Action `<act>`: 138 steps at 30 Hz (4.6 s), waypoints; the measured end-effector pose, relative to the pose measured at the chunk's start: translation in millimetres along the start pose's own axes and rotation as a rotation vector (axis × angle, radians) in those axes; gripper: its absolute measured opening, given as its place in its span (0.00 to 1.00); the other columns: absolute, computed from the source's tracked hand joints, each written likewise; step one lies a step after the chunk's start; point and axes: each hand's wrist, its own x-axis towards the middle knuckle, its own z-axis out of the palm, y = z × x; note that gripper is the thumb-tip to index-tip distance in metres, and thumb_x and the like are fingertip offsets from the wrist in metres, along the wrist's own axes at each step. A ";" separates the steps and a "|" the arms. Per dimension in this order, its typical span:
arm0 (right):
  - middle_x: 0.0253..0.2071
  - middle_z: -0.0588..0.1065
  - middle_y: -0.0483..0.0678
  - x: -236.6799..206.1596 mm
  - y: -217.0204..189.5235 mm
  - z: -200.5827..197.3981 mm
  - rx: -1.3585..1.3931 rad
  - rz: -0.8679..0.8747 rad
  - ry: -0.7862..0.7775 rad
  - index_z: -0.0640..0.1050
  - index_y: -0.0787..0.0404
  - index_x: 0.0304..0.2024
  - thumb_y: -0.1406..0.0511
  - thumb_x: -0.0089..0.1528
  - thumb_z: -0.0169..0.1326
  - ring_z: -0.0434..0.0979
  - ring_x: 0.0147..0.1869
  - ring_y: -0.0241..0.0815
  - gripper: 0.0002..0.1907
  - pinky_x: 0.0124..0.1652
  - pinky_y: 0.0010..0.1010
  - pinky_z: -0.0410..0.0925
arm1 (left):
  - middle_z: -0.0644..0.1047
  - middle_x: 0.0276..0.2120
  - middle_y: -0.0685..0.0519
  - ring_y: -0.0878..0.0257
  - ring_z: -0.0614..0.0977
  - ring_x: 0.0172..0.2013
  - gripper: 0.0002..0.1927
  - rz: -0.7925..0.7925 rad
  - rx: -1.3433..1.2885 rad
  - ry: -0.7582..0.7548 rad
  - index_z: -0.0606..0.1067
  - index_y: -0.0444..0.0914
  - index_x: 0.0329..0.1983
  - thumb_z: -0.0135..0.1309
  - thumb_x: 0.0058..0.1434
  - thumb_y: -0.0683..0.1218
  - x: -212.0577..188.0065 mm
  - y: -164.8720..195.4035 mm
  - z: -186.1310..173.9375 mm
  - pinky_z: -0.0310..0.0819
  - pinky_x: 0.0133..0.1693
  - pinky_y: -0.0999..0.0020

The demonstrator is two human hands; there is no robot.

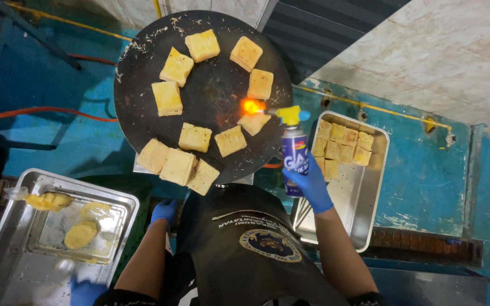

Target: The person uses a gas blowtorch to sear cubes of tofu arranged on a round griddle, moving the flame over each piece. They use tongs to flip and reposition the tofu cubes, then transfer the seared pieces with tongs into a metal tray alongside the griddle.

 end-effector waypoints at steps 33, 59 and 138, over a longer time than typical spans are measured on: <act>0.52 0.76 0.47 -29.4 48.2 -18.1 0.088 0.026 0.098 0.65 0.63 0.68 0.65 0.53 0.69 0.77 0.53 0.36 0.43 0.53 0.31 0.72 | 0.80 0.52 0.38 0.45 0.79 0.54 0.27 0.065 0.306 -0.023 0.80 0.36 0.56 0.53 0.65 0.60 -5.9 24.1 15.8 0.72 0.53 0.58; 0.48 0.78 0.47 -31.5 87.5 -41.2 0.422 0.122 0.110 0.69 0.63 0.62 0.69 0.55 0.65 0.79 0.50 0.38 0.34 0.50 0.32 0.73 | 0.83 0.49 0.41 0.53 0.85 0.49 0.26 0.032 0.137 -0.019 0.79 0.33 0.55 0.56 0.62 0.57 -24.3 9.2 26.8 0.76 0.50 0.60; 0.48 0.79 0.46 135.1 3.4 -151.1 -0.069 -0.040 -0.319 0.72 0.62 0.60 0.69 0.52 0.68 0.80 0.49 0.36 0.34 0.49 0.31 0.74 | 0.82 0.50 0.38 0.44 0.82 0.54 0.24 -0.207 -0.066 0.528 0.81 0.34 0.52 0.55 0.64 0.57 -95.8 21.7 138.2 0.73 0.56 0.55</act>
